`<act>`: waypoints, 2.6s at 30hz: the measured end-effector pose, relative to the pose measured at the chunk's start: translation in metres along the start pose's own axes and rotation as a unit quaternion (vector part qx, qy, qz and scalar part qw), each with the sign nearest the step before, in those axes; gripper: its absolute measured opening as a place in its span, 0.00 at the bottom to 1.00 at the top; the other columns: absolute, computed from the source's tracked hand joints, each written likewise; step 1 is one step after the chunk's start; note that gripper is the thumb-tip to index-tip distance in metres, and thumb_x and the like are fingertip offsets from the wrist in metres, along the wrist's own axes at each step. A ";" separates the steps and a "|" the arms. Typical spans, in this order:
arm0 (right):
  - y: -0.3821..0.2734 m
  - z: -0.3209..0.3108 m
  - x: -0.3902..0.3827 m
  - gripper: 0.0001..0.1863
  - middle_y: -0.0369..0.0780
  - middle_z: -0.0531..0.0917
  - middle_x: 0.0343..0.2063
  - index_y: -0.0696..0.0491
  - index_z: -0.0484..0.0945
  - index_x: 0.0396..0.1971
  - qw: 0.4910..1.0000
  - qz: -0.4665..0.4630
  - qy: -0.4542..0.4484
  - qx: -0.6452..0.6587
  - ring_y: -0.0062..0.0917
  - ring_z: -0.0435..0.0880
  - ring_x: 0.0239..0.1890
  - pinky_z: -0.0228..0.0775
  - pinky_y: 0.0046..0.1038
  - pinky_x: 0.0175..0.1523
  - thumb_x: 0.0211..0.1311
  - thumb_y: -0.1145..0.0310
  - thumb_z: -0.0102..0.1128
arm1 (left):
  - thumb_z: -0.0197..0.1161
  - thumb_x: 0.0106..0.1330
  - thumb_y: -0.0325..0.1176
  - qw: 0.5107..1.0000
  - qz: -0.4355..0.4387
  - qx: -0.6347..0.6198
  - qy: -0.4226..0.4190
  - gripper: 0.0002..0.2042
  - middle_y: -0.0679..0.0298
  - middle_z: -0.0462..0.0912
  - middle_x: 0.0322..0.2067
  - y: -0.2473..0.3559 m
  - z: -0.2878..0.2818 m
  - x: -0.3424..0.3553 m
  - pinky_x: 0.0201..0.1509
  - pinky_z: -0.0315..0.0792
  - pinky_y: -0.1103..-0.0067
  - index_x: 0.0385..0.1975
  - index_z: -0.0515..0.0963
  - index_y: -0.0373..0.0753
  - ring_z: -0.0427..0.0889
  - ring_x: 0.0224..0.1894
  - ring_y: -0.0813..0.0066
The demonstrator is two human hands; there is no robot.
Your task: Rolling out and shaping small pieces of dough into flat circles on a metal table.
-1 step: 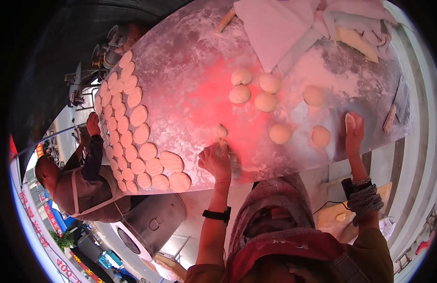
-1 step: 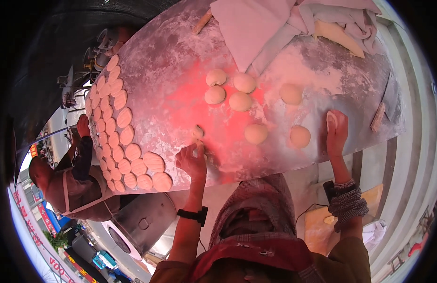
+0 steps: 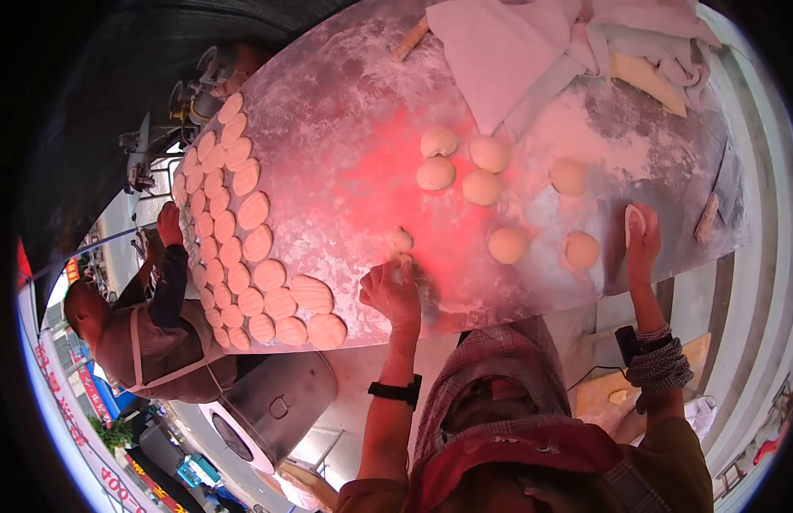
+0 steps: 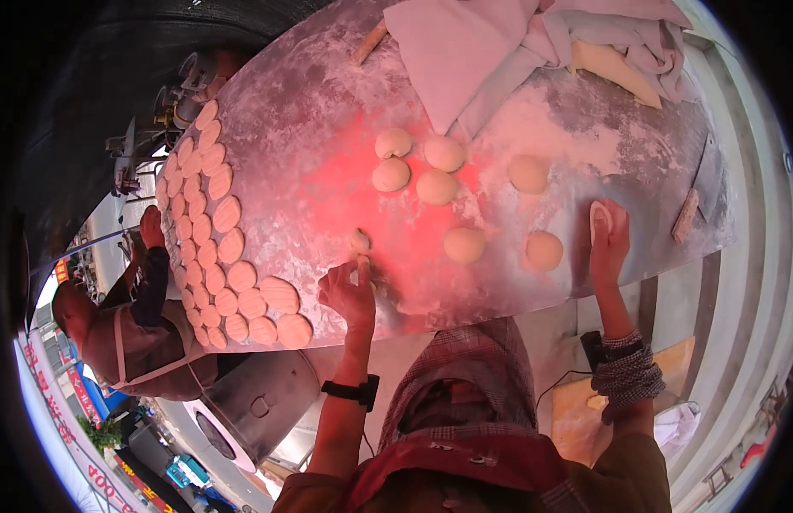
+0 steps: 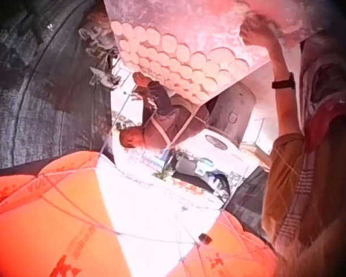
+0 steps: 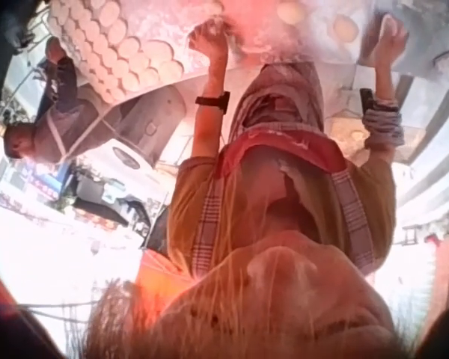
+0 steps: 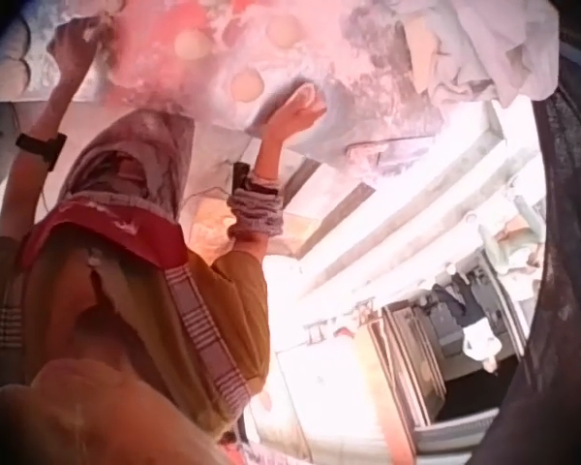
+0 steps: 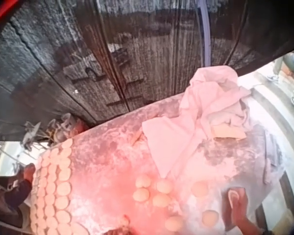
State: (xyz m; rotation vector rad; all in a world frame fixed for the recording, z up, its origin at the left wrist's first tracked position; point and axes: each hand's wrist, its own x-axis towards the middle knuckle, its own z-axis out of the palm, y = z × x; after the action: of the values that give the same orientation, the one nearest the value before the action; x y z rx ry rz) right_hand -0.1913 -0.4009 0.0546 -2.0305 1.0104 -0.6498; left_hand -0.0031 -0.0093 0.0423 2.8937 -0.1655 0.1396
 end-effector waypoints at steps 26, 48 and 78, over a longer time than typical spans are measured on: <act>0.050 -0.029 -0.023 0.13 0.45 0.77 0.48 0.59 0.76 0.43 0.944 -0.219 -0.091 -0.230 0.41 0.73 0.50 0.67 0.38 0.55 0.70 0.66 0.51 | 0.52 0.71 0.40 0.993 -0.024 -0.023 0.116 0.22 0.50 0.71 0.62 -0.052 0.045 0.023 0.67 0.58 0.58 0.61 0.69 0.37 0.65 0.65 0.49; 0.046 -0.021 0.057 0.15 0.47 0.76 0.48 0.56 0.75 0.45 0.954 -0.116 0.119 -0.251 0.45 0.72 0.49 0.66 0.40 0.55 0.66 0.61 0.56 | 0.52 0.72 0.46 0.998 -0.028 0.025 0.051 0.23 0.55 0.71 0.62 -0.034 0.033 0.028 0.65 0.58 0.59 0.59 0.71 0.37 0.68 0.64 0.54; 0.025 -0.012 -0.038 0.10 0.45 0.77 0.45 0.55 0.75 0.41 0.946 -0.182 -0.014 -0.268 0.43 0.72 0.49 0.65 0.43 0.54 0.66 0.68 0.50 | 0.51 0.72 0.47 0.998 -0.012 0.031 0.056 0.23 0.54 0.71 0.62 -0.039 0.032 0.027 0.65 0.58 0.59 0.58 0.72 0.38 0.68 0.63 0.53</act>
State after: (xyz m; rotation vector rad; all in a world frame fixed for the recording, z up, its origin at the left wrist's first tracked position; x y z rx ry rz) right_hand -0.2315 -0.3847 0.0370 -2.7397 0.8605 -0.5698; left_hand 0.0309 0.0178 0.0055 2.9375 -0.1092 0.3081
